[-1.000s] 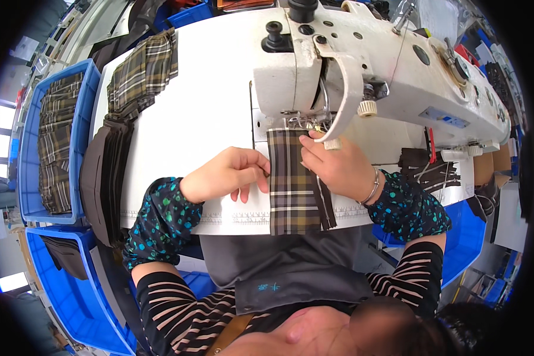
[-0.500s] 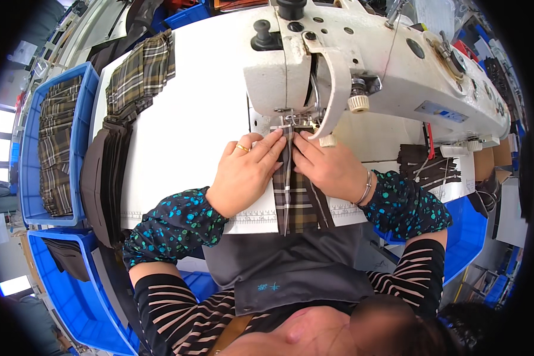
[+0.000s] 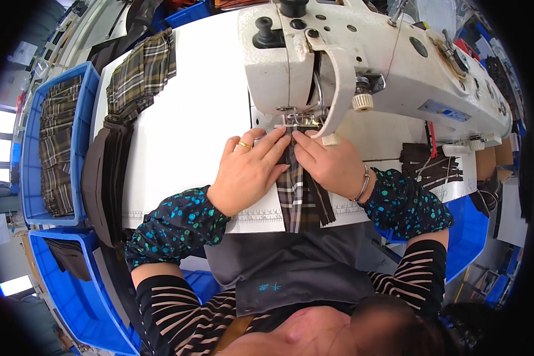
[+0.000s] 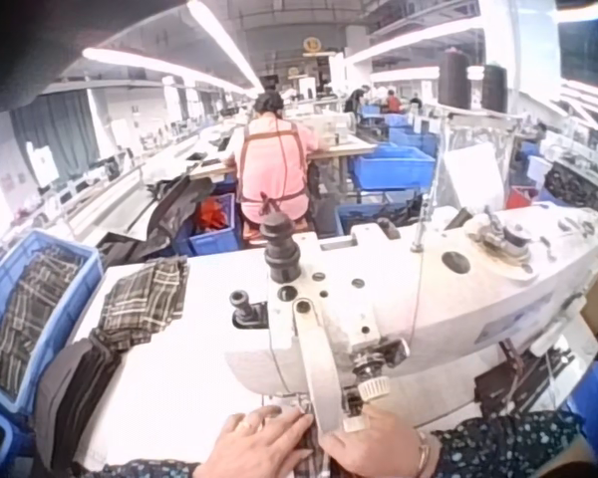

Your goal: The person sews a zipper onto a black fabric piece using an industrial sewing machine. They align the zipper with the fabric edge, guide the material under the presser foot, and stitch along the zipper teeth. After completing the seam, they trim the excess thread with scissors.

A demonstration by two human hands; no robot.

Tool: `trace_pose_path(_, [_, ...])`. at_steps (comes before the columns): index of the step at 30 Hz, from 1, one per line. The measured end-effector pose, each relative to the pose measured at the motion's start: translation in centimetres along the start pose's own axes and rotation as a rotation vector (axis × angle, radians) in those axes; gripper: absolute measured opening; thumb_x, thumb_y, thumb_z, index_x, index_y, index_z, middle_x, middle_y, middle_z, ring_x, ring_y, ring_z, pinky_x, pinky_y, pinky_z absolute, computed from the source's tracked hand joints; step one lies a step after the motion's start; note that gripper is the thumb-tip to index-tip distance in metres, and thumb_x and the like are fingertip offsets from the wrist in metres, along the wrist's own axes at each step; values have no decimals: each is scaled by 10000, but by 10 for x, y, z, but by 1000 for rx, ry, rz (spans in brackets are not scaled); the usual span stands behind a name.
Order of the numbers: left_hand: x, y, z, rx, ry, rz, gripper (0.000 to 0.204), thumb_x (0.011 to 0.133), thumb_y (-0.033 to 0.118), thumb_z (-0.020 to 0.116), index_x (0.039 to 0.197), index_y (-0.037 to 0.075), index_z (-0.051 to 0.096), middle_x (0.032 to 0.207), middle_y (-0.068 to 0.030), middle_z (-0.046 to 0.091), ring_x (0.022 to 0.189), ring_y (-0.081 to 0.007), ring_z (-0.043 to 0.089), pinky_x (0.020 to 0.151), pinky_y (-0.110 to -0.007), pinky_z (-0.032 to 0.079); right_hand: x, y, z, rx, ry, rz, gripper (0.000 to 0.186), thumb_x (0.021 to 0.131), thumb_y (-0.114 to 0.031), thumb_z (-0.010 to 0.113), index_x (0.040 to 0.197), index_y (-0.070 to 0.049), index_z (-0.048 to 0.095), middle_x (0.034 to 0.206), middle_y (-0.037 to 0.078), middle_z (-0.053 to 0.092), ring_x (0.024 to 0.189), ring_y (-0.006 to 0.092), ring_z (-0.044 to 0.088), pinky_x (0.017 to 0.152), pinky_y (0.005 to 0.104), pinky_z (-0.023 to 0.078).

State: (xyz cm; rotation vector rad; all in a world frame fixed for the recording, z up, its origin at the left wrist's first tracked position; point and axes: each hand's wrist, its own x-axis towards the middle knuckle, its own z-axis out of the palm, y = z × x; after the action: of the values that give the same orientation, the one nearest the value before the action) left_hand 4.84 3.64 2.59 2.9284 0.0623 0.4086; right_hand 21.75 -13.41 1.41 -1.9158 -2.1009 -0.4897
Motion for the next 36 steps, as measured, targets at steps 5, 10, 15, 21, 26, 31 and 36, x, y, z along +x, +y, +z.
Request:
trace_pose_path(5, [7,-2,3,7,18,-20,546,914,281,749,1421,112,638,1440,-28,636,1252,-291,569,962,-446,447,4,7,5,-9,17,18,269,840,-103,667,1099,-57,725,1234,93,736,1109,262,726,849,378,590])
trace_pose_path(10, [10,-3,8,20,37,-31,550,922,271,738,1437,111,631,1461,-26,630,1258,-292,570,968,-446,445,3,15,9,35,-32,17,272,862,-96,663,1124,-51,719,1249,97,735,1165,271,715,909,405,579])
trace_pose_path(15, [6,1,8,28,19,-43,562,919,289,736,1435,93,627,1474,-29,624,1279,-293,563,988,-455,442,3,12,7,79,29,-51,288,868,-103,669,1144,-41,719,1236,108,732,1173,276,710,955,422,576])
trace_pose_path(21, [-50,38,-7,-17,-17,20,551,886,335,770,1364,74,683,1506,-48,614,1280,-284,572,1011,-463,449,-25,-31,-25,204,56,-308,294,853,-169,672,1054,38,729,1163,211,734,1073,331,717,930,443,578])
trace_pose_path(26, [-81,55,-11,-96,41,80,469,866,286,793,1289,92,739,1424,-30,683,1203,-264,626,987,-445,457,-55,-69,-37,180,51,-262,328,885,-190,656,1107,38,737,1238,226,729,1166,335,705,1009,442,570])
trace_pose_path(31, [-50,35,-20,-79,4,87,463,886,310,790,1284,81,727,1366,-37,699,1187,-260,630,968,-409,479,-59,-74,-36,155,41,-255,317,896,-199,644,1088,38,732,1233,251,730,1126,346,729,1006,448,575])
trace_pose_path(36, [0,8,-7,40,59,66,608,860,419,803,1335,58,684,1397,-55,655,1219,-269,616,948,-398,502,-45,-70,-47,240,21,-241,337,886,-210,659,1116,30,718,1267,226,720,1098,341,733,967,438,584])
